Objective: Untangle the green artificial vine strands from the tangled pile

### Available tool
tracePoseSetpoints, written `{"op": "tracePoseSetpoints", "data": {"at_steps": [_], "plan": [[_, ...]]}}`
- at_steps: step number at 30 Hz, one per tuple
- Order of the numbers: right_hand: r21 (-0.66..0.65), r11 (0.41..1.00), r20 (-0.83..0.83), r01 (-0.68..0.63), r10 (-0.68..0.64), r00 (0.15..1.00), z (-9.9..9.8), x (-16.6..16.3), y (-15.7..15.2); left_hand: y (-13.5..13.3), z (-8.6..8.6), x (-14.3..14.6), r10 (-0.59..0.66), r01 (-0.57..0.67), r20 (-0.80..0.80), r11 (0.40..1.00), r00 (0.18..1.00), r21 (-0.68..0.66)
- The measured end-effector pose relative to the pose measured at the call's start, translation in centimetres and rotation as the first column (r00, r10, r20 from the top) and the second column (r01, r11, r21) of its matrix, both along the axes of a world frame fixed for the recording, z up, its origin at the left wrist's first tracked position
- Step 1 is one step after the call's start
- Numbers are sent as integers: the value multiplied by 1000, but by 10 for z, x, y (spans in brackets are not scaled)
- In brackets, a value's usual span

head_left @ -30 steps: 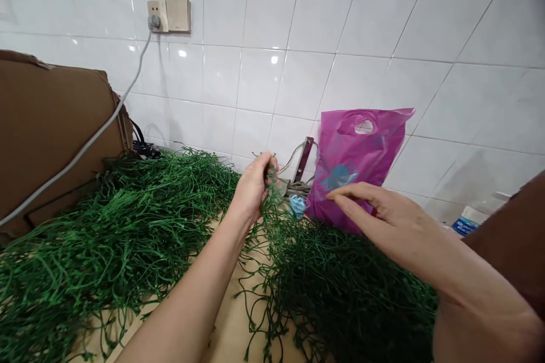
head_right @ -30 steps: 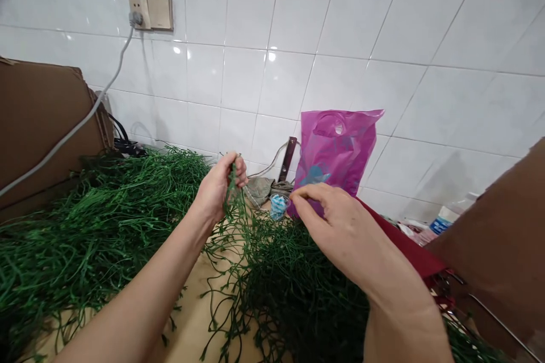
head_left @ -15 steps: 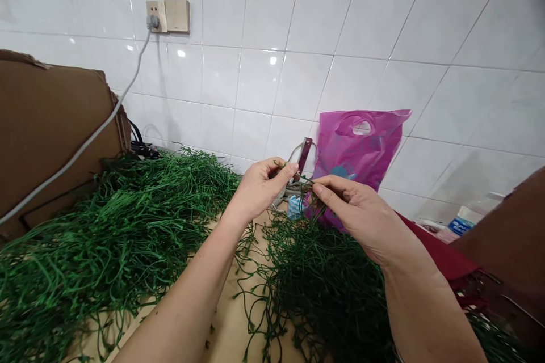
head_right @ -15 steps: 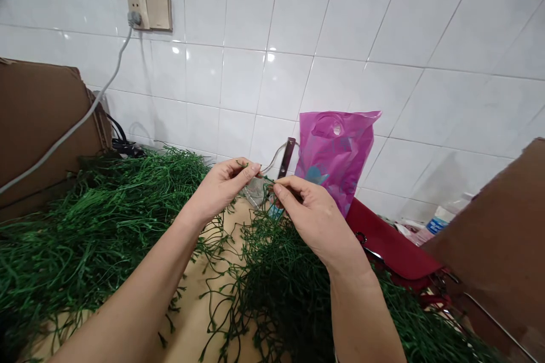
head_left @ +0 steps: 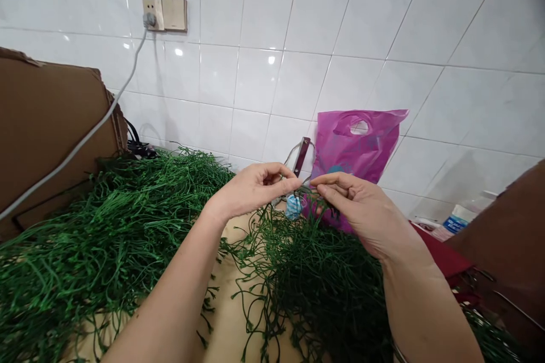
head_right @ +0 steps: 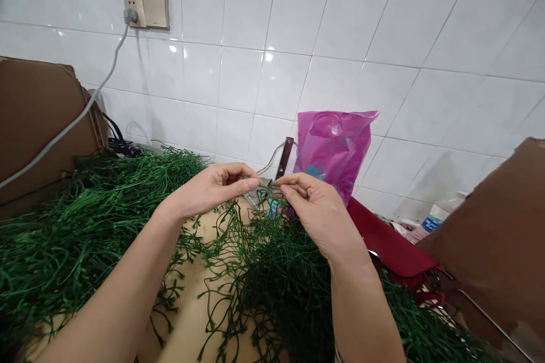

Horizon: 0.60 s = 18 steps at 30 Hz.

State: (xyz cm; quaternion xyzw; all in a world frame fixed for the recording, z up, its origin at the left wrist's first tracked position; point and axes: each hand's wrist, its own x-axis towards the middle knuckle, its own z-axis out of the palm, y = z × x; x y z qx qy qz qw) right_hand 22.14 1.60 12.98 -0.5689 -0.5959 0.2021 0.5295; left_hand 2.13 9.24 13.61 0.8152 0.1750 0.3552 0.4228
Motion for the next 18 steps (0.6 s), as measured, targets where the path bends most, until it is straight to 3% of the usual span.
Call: {"op": "tracePoseSetpoints", "data": {"at_steps": [7, 11, 14, 18], "plan": [[-60, 997, 62, 51, -47, 997, -1, 8, 2, 5, -3, -2, 165, -156, -91, 982, 982, 106], [-54, 998, 118, 37, -30, 993, -1, 9, 1, 7, -5, 0, 133, -127, -90, 989, 987, 74], [-3, 994, 149, 110, -108, 983, -4, 13, 3, 6, -5, 2, 81, -80, -81, 997, 993, 13], [105, 966, 213, 236, -253, 944, -1, 14, 0, 7, -6, 3, 223, -220, -81, 974, 972, 47]]}}
